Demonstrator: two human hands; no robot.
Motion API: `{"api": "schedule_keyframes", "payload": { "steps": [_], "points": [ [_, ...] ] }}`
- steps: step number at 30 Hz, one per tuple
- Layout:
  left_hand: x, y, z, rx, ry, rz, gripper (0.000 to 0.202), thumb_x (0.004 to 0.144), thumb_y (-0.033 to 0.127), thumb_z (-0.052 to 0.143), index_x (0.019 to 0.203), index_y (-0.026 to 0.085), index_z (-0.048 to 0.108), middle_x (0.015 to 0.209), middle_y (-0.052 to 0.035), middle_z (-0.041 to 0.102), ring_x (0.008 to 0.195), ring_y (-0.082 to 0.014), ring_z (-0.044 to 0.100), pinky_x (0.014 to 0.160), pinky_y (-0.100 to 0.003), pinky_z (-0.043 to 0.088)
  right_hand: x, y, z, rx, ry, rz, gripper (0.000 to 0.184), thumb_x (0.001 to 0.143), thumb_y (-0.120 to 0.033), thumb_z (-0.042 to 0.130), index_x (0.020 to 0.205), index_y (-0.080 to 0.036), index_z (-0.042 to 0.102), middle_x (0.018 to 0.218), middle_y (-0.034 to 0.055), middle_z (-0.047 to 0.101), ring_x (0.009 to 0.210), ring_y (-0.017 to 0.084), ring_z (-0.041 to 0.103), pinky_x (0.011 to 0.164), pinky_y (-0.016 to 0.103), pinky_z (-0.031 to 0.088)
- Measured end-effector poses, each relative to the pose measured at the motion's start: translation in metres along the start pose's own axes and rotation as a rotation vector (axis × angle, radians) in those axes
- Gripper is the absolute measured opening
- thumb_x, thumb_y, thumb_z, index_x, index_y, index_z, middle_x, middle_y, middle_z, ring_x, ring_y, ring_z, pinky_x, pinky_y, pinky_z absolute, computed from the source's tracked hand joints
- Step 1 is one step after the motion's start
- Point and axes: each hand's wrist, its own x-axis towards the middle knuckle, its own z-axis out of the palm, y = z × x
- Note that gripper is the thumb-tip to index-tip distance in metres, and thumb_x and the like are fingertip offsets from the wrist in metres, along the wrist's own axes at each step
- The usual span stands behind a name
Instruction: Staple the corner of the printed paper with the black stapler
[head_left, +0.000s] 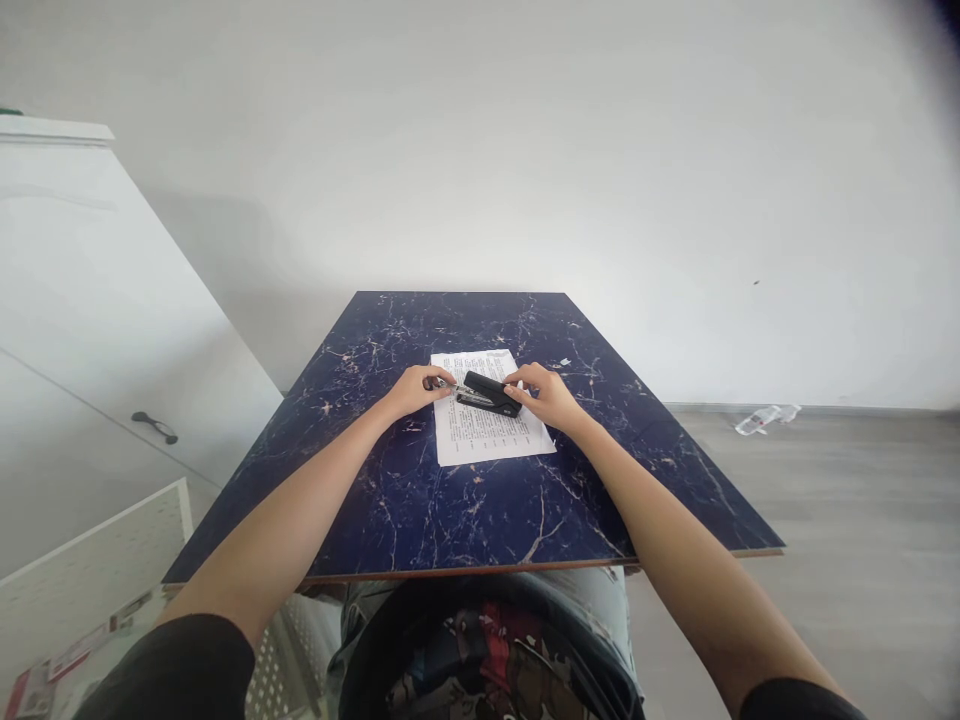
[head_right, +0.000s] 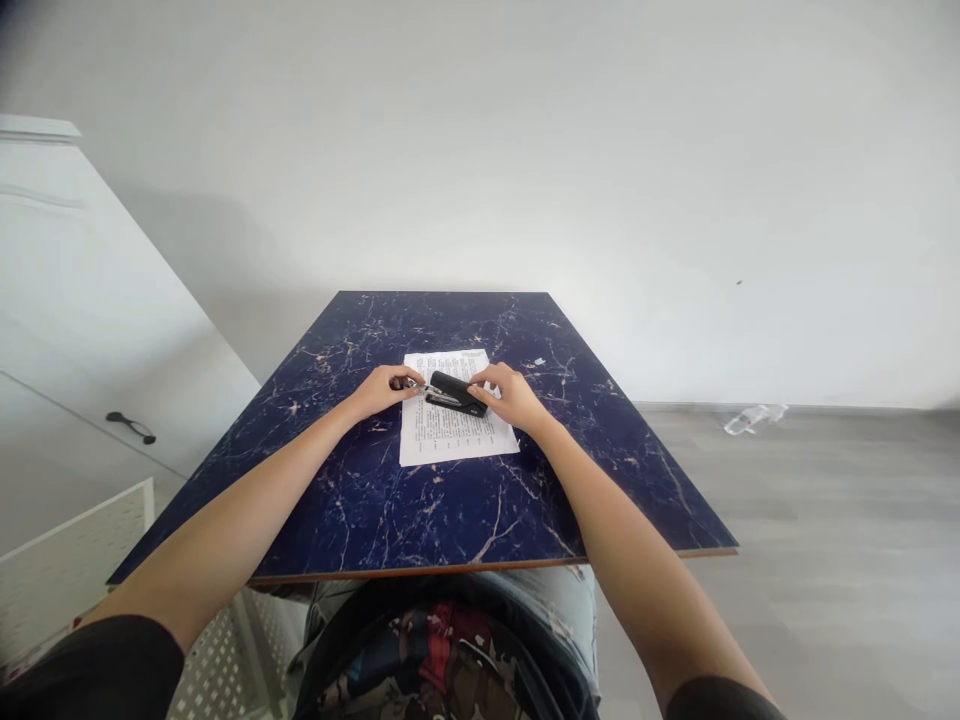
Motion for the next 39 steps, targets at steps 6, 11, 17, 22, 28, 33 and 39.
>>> {"api": "schedule_keyframes", "payload": {
  "steps": [6, 11, 17, 22, 28, 33, 39],
  "points": [
    [-0.004, -0.005, -0.004, -0.238, 0.103, -0.103, 0.031, 0.080, 0.042, 0.078, 0.101, 0.019, 0.079, 0.100, -0.0107, 0.079, 0.091, -0.0232, 0.073, 0.088, -0.036, 0.054, -0.001, 0.002, -0.002, -0.009, -0.036, 0.024, 0.032, 0.092, -0.048, 0.073, 0.115, -0.025, 0.072, 0.102, 0.0063, 0.074, 0.087, 0.024, 0.061, 0.078, 0.038, 0.049],
    [-0.008, 0.005, 0.002, -0.215, 0.284, -0.270, 0.019, 0.084, 0.037, 0.071, 0.086, 0.020, 0.080, 0.089, -0.0091, 0.080, 0.090, -0.0255, 0.076, 0.091, -0.037, 0.054, -0.001, 0.000, -0.001, -0.023, -0.102, 0.069, 0.041, 0.082, -0.041, 0.082, 0.119, -0.026, 0.072, 0.102, 0.0053, 0.076, 0.080, 0.022, 0.065, 0.077, 0.037, 0.052],
    [-0.011, 0.033, 0.023, -0.374, 0.323, -0.413, 0.024, 0.075, 0.025, 0.076, 0.098, 0.018, 0.077, 0.079, -0.0087, 0.078, 0.083, -0.0269, 0.076, 0.074, -0.034, 0.052, -0.003, 0.000, 0.008, 0.049, -0.063, 0.206, 0.048, 0.075, -0.035, 0.086, 0.121, -0.027, 0.071, 0.098, 0.0059, 0.079, 0.082, 0.023, 0.072, 0.082, 0.039, 0.057],
    [-0.010, 0.044, 0.032, -0.443, 0.267, -0.422, 0.023, 0.074, 0.027, 0.078, 0.095, 0.018, 0.076, 0.069, -0.0061, 0.074, 0.075, -0.0242, 0.074, 0.064, -0.031, 0.044, -0.003, 0.001, 0.010, 0.093, -0.061, 0.261, 0.055, 0.073, -0.035, 0.088, 0.124, -0.026, 0.070, 0.096, 0.0071, 0.080, 0.085, 0.025, 0.075, 0.083, 0.040, 0.058],
    [-0.007, 0.042, 0.035, -0.498, 0.226, -0.440, 0.016, 0.068, 0.027, 0.079, 0.082, 0.019, 0.078, 0.051, 0.0014, 0.057, 0.047, -0.0113, 0.048, 0.053, -0.028, 0.033, 0.000, -0.002, 0.009, 0.095, -0.071, 0.262, 0.057, 0.073, -0.036, 0.088, 0.126, -0.025, 0.070, 0.094, 0.0083, 0.080, 0.085, 0.027, 0.075, 0.084, 0.043, 0.058],
    [-0.003, 0.041, 0.032, -0.633, 0.163, -0.462, 0.015, 0.068, 0.026, 0.071, 0.080, 0.018, 0.076, 0.064, -0.0036, 0.068, 0.046, -0.0090, 0.042, 0.049, -0.027, 0.028, 0.002, -0.004, 0.008, 0.091, -0.076, 0.260, 0.056, 0.072, -0.033, 0.089, 0.124, -0.025, 0.070, 0.092, 0.0079, 0.080, 0.083, 0.027, 0.075, 0.087, 0.044, 0.058],
    [0.002, 0.033, 0.027, -0.704, 0.072, -0.490, 0.017, 0.066, 0.025, 0.074, 0.082, 0.018, 0.076, 0.083, -0.0086, 0.077, 0.048, -0.0088, 0.049, 0.049, -0.026, 0.037, 0.003, -0.001, 0.010, 0.103, -0.089, 0.231, 0.049, 0.073, -0.031, 0.088, 0.119, -0.026, 0.072, 0.090, 0.0040, 0.079, 0.081, 0.024, 0.073, 0.087, 0.042, 0.058]
  ]
}}
